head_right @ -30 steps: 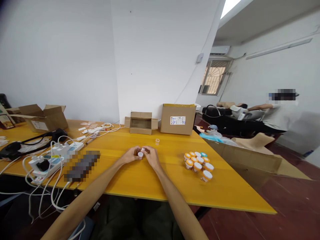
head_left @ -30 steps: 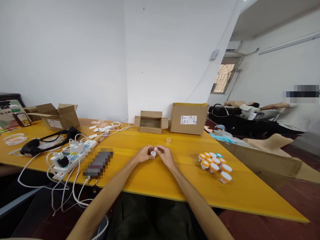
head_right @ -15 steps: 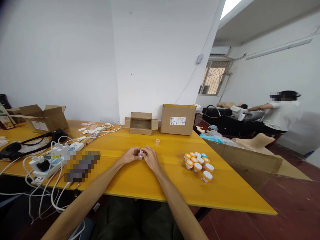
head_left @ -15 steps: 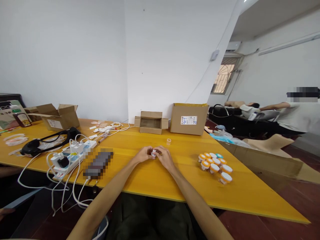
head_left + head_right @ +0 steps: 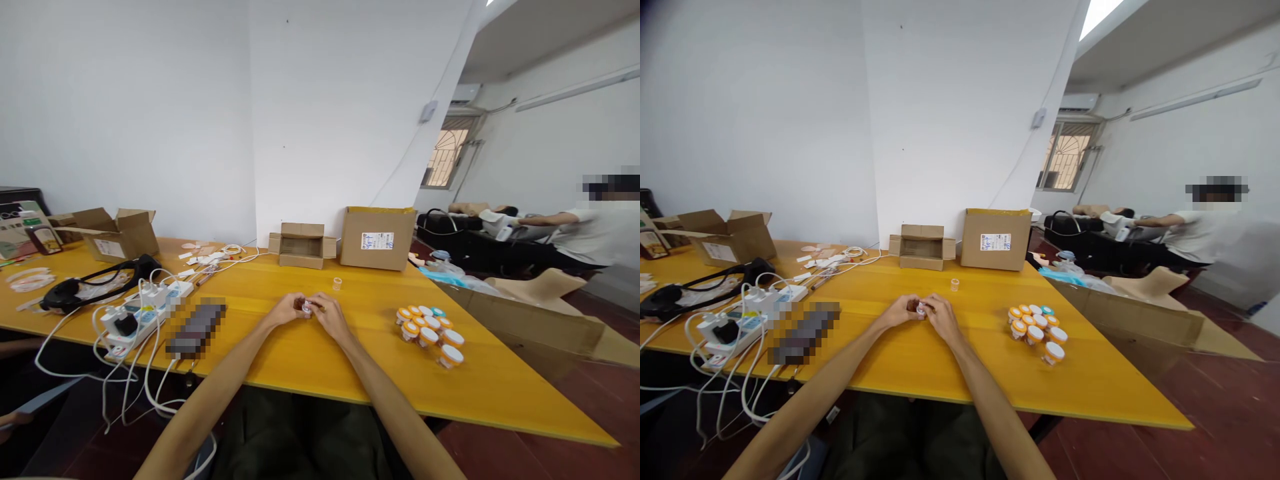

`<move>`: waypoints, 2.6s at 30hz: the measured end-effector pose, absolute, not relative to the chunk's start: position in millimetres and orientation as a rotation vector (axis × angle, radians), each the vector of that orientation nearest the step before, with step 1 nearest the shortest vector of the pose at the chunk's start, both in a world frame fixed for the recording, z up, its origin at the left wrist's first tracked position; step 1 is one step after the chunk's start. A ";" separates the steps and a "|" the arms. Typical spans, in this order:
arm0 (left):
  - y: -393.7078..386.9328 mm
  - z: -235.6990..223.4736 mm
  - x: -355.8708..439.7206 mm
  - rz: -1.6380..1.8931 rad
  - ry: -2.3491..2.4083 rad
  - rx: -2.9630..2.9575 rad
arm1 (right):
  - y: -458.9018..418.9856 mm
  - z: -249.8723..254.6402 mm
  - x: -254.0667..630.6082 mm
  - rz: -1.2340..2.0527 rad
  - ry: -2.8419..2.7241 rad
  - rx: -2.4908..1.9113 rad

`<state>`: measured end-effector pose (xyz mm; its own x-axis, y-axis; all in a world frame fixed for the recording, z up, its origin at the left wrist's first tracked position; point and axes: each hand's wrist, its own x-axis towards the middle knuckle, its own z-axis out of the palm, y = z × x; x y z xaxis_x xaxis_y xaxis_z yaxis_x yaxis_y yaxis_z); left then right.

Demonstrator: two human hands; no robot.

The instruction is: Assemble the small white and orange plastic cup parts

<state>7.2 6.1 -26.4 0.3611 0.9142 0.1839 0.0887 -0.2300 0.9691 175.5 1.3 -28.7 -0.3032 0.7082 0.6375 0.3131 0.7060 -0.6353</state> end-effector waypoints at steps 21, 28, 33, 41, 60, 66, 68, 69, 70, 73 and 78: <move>3.2 -22.4 7.5 1.018 0.922 1.646 | 0.1 -28.2 175.1 0.434 -1.920 -0.789; 5.0 -24.9 7.1 1.016 0.926 1.641 | -0.8 -26.8 175.2 0.420 -1.919 -0.789; 5.6 -25.9 6.4 1.007 0.931 1.665 | 0.1 -29.6 174.0 0.416 -1.915 -0.799; 6.7 -28.2 6.7 1.021 0.977 1.674 | 21.0 -34.0 188.3 0.240 -1.760 -0.905; 4.6 -25.9 4.8 1.101 1.030 1.666 | 75.5 -37.3 212.2 0.406 -1.620 -1.442; 9.9 -28.0 4.1 1.136 1.039 1.617 | 37.0 -31.5 210.0 0.582 -1.852 -0.998; 11.8 -29.1 4.1 1.141 1.043 1.615 | 26.1 -31.4 210.8 0.630 -1.878 -0.945; 12.7 -29.6 3.9 1.142 1.045 1.619 | 21.8 -31.2 211.2 0.651 -1.882 -0.934; 13.4 -30.2 3.8 1.141 1.045 1.626 | 18.2 -31.0 211.5 0.661 -1.884 -0.931; 15.2 -32.2 2.8 1.128 1.033 1.668 | 11.4 -28.7 210.9 0.610 -1.911 -0.919; 15.9 -34.8 1.3 1.101 1.044 1.756 | 4.8 -23.5 206.0 0.426 -2.033 -0.858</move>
